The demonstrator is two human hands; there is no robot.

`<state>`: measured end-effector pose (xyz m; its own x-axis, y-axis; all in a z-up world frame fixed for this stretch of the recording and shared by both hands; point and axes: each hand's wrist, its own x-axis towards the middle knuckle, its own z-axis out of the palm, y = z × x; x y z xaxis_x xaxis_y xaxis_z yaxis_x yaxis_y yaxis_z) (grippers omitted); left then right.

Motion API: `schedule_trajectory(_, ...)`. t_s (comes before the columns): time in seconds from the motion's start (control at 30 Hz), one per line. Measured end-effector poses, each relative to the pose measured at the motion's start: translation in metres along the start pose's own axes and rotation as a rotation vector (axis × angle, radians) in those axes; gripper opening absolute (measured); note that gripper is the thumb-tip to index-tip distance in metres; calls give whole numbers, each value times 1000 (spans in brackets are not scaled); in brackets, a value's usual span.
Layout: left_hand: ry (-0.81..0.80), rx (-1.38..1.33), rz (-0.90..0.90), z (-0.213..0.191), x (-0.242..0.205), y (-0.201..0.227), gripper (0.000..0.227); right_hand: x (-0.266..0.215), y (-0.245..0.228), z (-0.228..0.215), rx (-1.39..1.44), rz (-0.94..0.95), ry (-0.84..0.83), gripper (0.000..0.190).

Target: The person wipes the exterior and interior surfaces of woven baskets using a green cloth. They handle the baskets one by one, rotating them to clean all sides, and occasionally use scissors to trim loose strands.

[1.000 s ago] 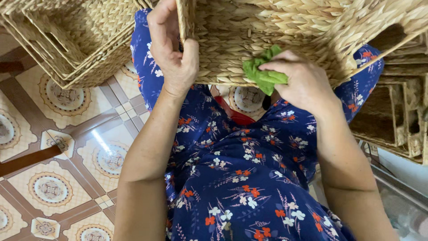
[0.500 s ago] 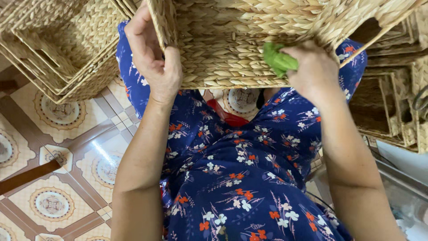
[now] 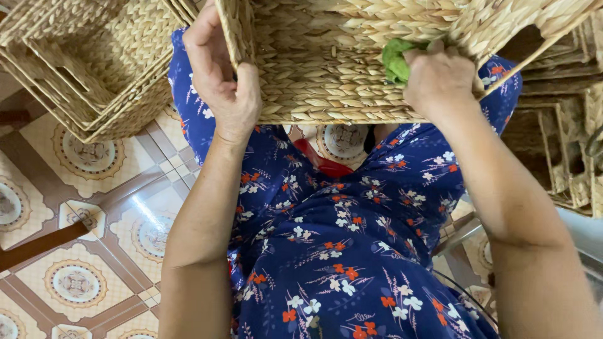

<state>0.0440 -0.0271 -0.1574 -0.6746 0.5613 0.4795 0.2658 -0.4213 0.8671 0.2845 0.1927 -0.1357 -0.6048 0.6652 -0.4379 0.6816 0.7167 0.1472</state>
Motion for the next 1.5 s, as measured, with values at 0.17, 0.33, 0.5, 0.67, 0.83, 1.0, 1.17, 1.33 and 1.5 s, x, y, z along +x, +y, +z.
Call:
schedule_trajectory(0.17,10,-20,-9,2,-2,-2,64,-6,-12,-24,-61,66,-139,33)
schedule_trajectory(0.33,32,16,4,3,-3,-2,63,-39,-57,-19,203,-91,101,45)
schedule_trajectory(0.5,27,10,-2,0,-5,2,63,-61,-42,-11,191,-212,230,57)
schedule_trajectory(0.67,29,-25,-29,1,-6,-1,60,-84,3,-24,60,-125,213,54)
schedule_trajectory(0.83,23,36,11,4,-3,-1,62,-82,-48,-17,212,-201,300,46)
schedule_trajectory(1.0,29,35,22,4,-5,1,63,-70,-98,-4,327,-490,466,52)
schedule_trajectory(1.17,39,7,11,1,-4,2,63,-68,-40,-1,268,-408,442,42)
schedule_trajectory(1.33,31,29,-18,1,-3,-3,63,-74,-5,-12,213,-130,321,47)
schedule_trajectory(1.5,-11,78,-51,1,1,-9,67,-51,-68,-24,402,-278,205,54)
